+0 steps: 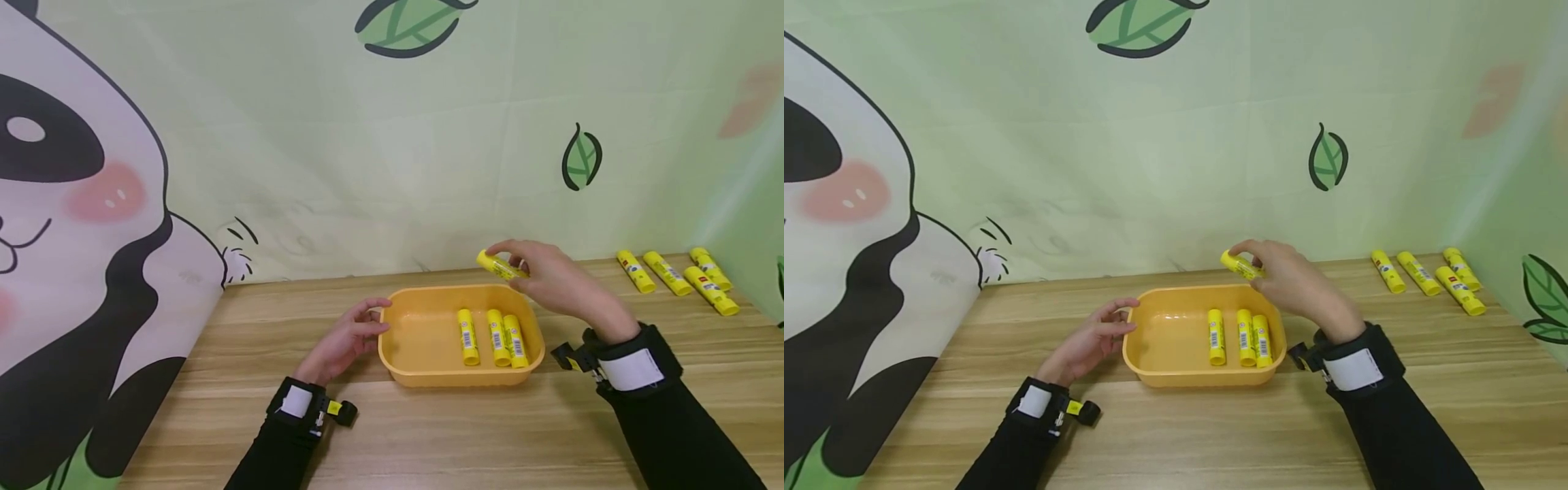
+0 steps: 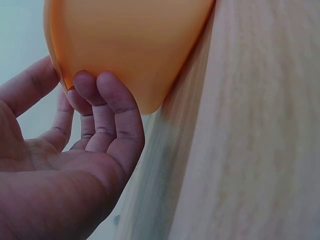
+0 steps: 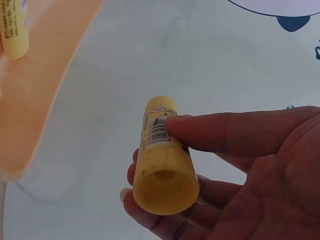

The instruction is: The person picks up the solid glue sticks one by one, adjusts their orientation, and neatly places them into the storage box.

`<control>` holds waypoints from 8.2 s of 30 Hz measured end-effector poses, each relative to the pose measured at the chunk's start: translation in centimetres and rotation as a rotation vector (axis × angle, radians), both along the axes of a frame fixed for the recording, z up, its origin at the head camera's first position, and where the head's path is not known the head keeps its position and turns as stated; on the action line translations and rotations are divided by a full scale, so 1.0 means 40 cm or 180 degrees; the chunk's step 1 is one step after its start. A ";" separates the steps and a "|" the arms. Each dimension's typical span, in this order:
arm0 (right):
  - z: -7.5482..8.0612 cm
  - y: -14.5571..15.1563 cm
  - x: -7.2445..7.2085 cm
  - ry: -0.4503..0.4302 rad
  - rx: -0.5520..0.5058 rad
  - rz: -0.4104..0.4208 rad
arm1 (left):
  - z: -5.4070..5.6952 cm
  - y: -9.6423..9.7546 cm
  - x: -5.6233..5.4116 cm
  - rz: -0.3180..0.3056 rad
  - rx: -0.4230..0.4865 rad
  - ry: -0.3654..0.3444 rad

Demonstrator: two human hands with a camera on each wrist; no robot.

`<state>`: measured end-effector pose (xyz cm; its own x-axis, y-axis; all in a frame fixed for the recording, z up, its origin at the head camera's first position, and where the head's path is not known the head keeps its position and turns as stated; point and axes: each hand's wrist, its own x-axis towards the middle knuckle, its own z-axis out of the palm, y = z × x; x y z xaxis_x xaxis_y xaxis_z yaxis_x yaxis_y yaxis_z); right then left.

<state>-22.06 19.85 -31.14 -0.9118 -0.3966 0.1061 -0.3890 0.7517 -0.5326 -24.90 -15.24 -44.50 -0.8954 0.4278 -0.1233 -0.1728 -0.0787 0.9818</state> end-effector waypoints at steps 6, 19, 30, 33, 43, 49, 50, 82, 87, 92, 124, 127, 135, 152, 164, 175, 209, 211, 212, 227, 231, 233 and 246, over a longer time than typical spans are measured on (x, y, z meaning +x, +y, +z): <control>-0.007 -0.015 -0.001 0.0022 -0.0005 0.0017 | 0.001 -0.001 -0.001 -0.0011 -0.0015 -0.0009; -0.023 -0.042 0.000 -0.0013 -0.0024 0.0195 | 0.002 -0.004 -0.001 -0.0003 -0.0029 -0.0017; -0.038 -0.065 -0.024 -0.0052 0.0064 0.0394 | -0.003 -0.004 -0.003 -0.0053 0.0057 -0.0006; -0.032 -0.074 -0.033 -0.0093 0.0147 0.0439 | -0.005 -0.003 -0.003 -0.0043 0.0061 -0.0006; -0.020 -0.122 -0.067 -0.0459 0.0435 0.0612 | -0.003 -0.002 -0.002 -0.0034 0.0048 0.0002; -0.030 -0.161 -0.093 -0.0621 0.0822 0.0742 | -0.002 -0.004 -0.003 -0.0051 0.0032 0.0003; -0.033 -0.168 -0.097 -0.0654 0.0885 0.0750 | -0.002 -0.004 -0.003 -0.0049 0.0031 0.0003; -0.092 -0.299 -0.143 -0.1635 0.1595 0.0152 | -0.008 -0.001 -0.001 -0.0064 -0.0042 -0.0009; -0.100 -0.292 -0.134 -0.1459 0.1705 0.0150 | -0.006 -0.002 -0.002 -0.0056 -0.0055 -0.0009; -0.110 -0.278 -0.121 -0.1308 0.1753 0.0037 | -0.005 -0.004 -0.003 -0.0065 -0.0045 -0.0005; -0.150 -0.288 -0.155 -0.1337 0.2164 0.0280 | 0.001 -0.004 -0.003 -0.0109 0.0002 0.0009; -0.147 -0.285 -0.153 -0.1358 0.2125 0.0307 | -0.001 -0.004 -0.003 -0.0113 0.0000 0.0005; -0.131 -0.277 -0.140 -0.1385 0.1857 0.0324 | 0.001 -0.006 -0.003 -0.0081 0.0011 -0.0001; -0.087 -0.191 -0.132 -0.1049 0.1170 0.0803 | 0.001 -0.004 -0.008 -0.0089 0.0030 0.0023; -0.065 -0.106 -0.099 -0.0779 0.0262 0.0747 | -0.005 -0.001 -0.004 -0.0062 0.0050 -0.0010; -0.066 -0.065 -0.094 -0.0497 -0.0129 0.0687 | -0.006 -0.001 -0.003 -0.0063 0.0063 0.0003; -0.058 0.063 -0.071 -0.0148 -0.0567 0.0397 | -0.008 0.000 0.004 -0.0033 0.0044 0.0021; -0.055 0.068 -0.070 -0.0143 -0.0562 0.0381 | -0.008 0.002 0.003 -0.0033 0.0040 0.0005; -0.055 0.071 -0.070 -0.0140 -0.0551 0.0367 | -0.008 0.002 0.002 -0.0031 0.0035 0.0003; -0.030 0.170 -0.085 -0.0013 -0.0387 -0.0102 | -0.006 0.000 0.003 -0.0050 0.0024 0.0042; -0.026 0.220 -0.085 0.0173 -0.0424 -0.0194 | -0.006 -0.001 0.001 -0.0059 0.0017 0.0028; -0.022 0.242 -0.086 0.0268 -0.0452 -0.0256 | -0.005 -0.002 0.000 -0.0062 0.0026 0.0018; -0.026 0.324 -0.087 0.0243 -0.0431 -0.0746 | -0.004 -0.003 0.002 -0.0066 0.0020 0.0002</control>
